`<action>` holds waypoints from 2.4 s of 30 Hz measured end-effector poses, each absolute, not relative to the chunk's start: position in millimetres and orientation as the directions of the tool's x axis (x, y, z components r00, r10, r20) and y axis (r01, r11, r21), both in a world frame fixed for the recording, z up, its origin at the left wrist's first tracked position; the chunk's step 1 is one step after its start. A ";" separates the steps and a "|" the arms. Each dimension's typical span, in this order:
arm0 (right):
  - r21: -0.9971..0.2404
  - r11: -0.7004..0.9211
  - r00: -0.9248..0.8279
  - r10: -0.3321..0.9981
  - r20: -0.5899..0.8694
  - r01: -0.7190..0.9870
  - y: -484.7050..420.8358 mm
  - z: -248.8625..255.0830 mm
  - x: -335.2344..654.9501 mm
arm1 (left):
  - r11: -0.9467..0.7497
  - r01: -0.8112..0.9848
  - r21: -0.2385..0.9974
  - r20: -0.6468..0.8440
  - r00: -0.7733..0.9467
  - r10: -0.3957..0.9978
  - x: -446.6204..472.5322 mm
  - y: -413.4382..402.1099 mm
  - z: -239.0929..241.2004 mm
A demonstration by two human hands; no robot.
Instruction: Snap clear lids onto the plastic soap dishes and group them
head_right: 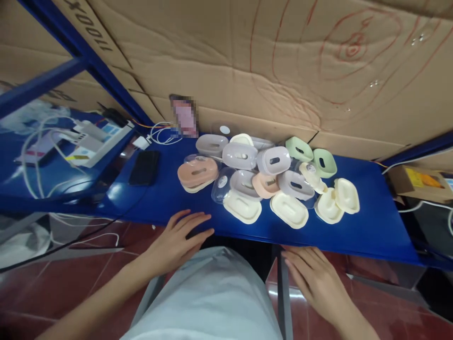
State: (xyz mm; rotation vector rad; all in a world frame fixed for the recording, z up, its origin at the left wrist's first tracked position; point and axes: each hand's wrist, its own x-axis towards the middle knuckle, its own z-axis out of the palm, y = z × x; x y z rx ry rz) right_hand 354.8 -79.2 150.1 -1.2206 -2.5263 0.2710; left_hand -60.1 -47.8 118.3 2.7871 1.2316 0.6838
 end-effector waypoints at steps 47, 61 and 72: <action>-0.526 0.456 -0.120 0.825 0.552 0.718 -24.7 39.0 258.1 | -0.513 0.708 0.486 0.539 0.220 0.813 -41.3 10.5 57.6; -0.501 0.572 -0.478 0.820 0.316 0.649 -19.4 58.8 249.3 | -0.231 0.847 0.478 0.439 -0.003 0.898 -4.8 3.8 55.8; -0.257 0.500 -0.374 0.831 0.413 0.827 12.4 83.0 237.3 | -0.577 0.706 0.410 0.452 0.393 0.801 -10.6 -28.8 45.1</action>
